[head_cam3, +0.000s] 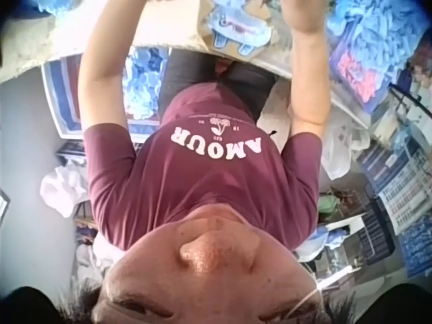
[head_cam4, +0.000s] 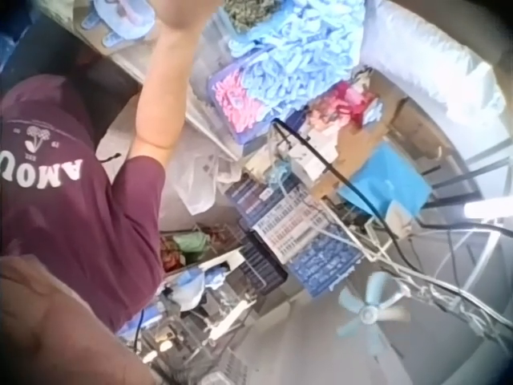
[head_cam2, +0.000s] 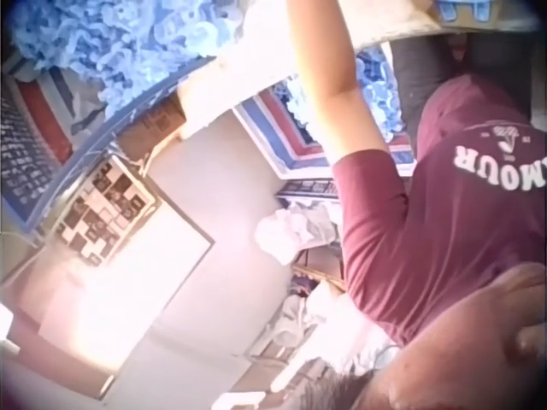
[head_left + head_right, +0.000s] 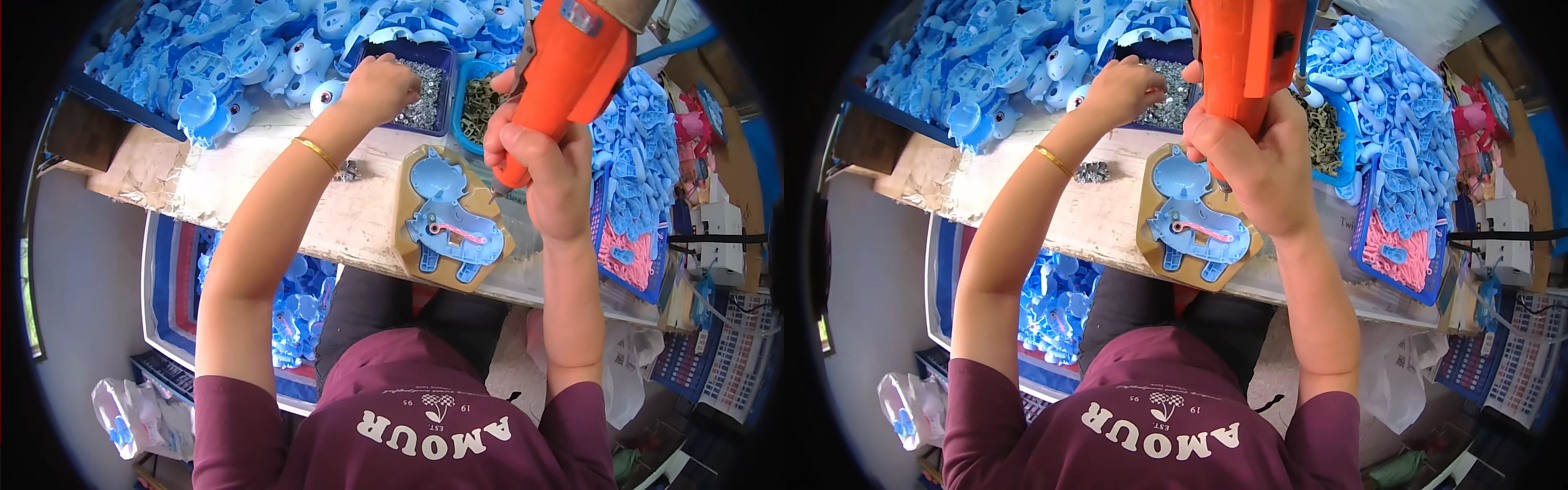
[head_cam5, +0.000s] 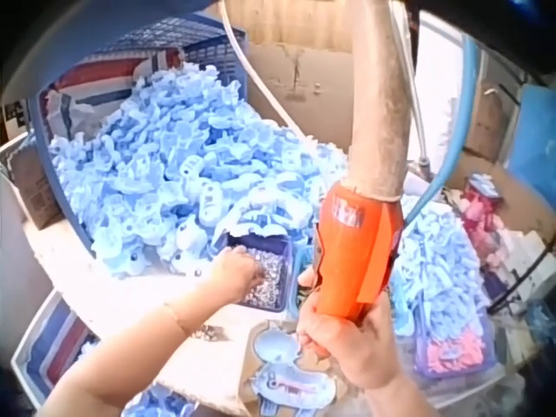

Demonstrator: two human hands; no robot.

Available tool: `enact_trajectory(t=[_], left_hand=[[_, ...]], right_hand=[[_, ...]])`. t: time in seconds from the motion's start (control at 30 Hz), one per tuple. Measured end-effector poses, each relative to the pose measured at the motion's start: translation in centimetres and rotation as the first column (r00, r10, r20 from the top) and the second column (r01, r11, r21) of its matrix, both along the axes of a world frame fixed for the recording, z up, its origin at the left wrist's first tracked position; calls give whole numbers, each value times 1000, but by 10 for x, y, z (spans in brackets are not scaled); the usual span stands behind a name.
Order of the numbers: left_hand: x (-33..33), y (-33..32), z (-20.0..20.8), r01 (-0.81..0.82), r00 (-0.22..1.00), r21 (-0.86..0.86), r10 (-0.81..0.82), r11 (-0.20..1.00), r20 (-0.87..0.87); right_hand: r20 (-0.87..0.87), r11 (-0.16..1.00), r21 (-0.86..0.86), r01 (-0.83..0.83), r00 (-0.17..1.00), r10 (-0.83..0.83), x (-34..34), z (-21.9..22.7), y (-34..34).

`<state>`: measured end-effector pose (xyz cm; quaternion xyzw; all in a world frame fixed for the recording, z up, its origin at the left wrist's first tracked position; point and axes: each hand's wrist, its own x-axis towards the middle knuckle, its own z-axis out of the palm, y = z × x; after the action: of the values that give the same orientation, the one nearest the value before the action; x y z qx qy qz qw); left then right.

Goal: Assemble plastic toy components at a factory workbench using glue and mechanical fasteners.

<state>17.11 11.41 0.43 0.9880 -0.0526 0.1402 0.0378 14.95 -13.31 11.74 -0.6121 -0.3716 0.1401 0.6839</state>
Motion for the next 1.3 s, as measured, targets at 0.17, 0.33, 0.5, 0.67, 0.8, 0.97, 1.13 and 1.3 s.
enact_trajectory(t=[0.17,0.33,0.5,0.67,0.8,0.97,1.13,1.3], left_hand=[[-18,-15,3,121,979,0,-119,993,167],[-77,-71,18,359,906,-199,-290,912,308],[-103,-105,12,464,831,-159,-365,872,420],[-108,-116,5,469,842,-313,-310,826,442],[-112,-125,4,459,862,-398,-290,795,416],[-116,-134,1,429,902,-633,-259,645,347],[-119,-139,-1,427,903,-722,-294,544,312],[-117,-131,4,458,875,-752,-392,473,286]], right_hand=[[11,1000,4,6,1000,-6,3,-2,-4],[-46,999,34,-6,999,8,-5,-1,-4],[-20,993,110,31,999,-29,-14,-4,0],[6,994,101,26,1000,-27,-16,-6,-2],[17,992,120,41,999,-43,-17,-8,-4],[-33,993,98,57,998,-54,-20,-6,-10],[-76,995,81,51,996,-45,-21,-4,-15],[-150,998,50,34,988,-27,-23,-1,-20]])
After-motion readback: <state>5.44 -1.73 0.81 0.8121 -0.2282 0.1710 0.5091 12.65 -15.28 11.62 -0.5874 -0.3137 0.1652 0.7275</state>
